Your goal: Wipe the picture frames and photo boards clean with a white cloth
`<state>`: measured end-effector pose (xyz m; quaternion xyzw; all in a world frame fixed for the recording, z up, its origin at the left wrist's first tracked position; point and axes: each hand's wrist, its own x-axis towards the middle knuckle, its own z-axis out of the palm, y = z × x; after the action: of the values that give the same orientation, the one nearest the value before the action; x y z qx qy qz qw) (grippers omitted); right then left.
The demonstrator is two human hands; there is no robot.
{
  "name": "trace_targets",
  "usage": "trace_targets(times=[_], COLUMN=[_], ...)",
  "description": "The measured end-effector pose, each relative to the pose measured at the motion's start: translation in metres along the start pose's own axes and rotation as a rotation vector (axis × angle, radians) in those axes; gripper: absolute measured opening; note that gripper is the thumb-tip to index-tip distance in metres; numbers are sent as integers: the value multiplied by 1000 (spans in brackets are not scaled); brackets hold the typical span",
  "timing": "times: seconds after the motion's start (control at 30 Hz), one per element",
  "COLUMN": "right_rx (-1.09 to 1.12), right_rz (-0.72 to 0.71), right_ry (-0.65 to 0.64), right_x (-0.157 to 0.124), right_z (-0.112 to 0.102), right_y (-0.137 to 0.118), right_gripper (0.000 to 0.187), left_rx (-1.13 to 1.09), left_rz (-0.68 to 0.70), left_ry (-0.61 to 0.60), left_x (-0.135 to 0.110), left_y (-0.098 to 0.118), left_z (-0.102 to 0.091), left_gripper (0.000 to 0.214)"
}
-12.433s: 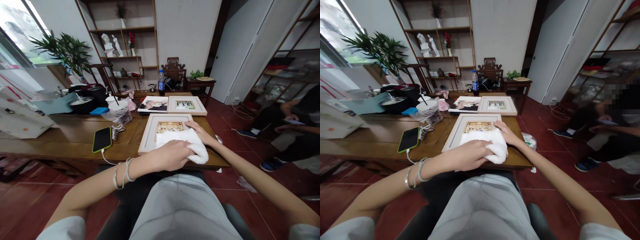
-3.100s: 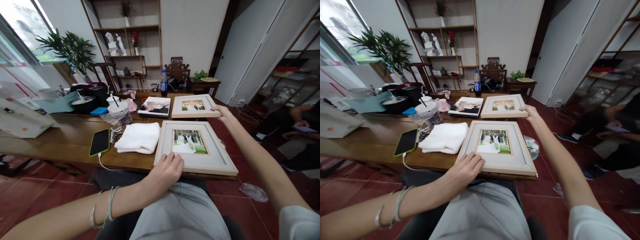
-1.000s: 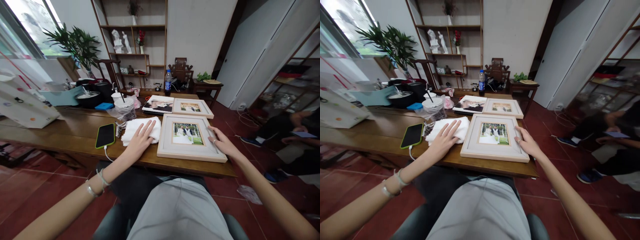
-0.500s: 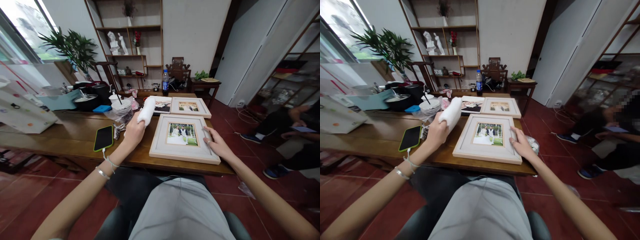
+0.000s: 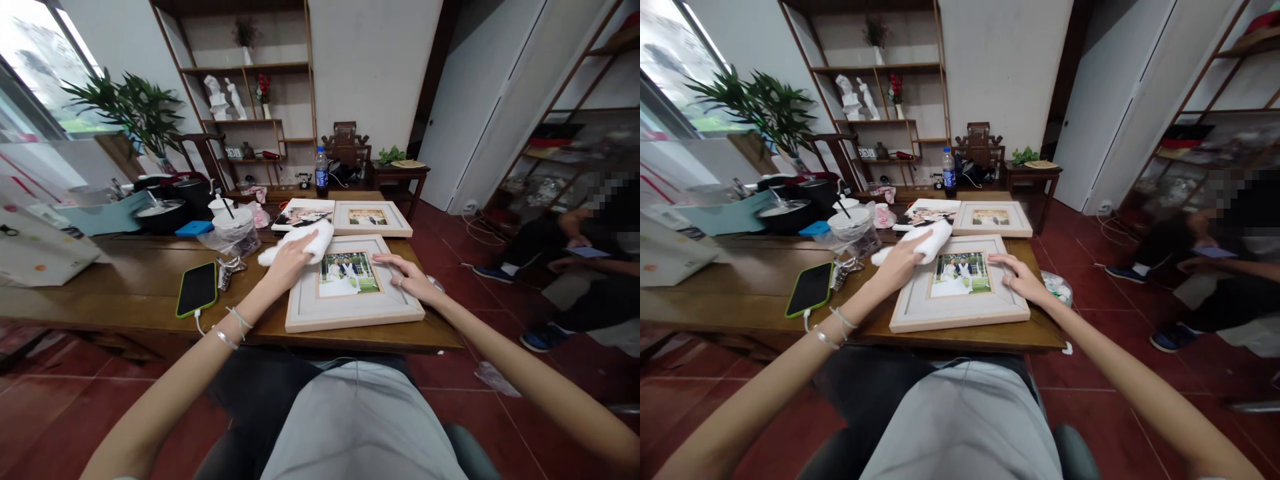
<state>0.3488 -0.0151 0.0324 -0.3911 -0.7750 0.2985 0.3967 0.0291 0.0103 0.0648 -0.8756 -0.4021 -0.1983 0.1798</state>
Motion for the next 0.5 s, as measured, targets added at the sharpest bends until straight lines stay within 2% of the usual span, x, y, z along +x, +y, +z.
trace_targets(times=[0.07,0.17,0.37,0.5], right_rx=[16,28,-105,-184], right_rz=[93,176,-17,-86], right_ry=[27,24,-27,-6], right_x=[9,19,10,1], right_z=[-1,-1,8,12], right_y=[1,2,1,7], right_gripper=[41,31,51,55], left_rx=[10,-8,30,101], left_rz=[-44,-123,-171,-185], left_ry=[-104,-113,-78,-73], left_x=[-3,-5,0,-3], left_y=[2,5,16,23], left_z=[1,0,5,10], left_gripper=[33,28,25,26])
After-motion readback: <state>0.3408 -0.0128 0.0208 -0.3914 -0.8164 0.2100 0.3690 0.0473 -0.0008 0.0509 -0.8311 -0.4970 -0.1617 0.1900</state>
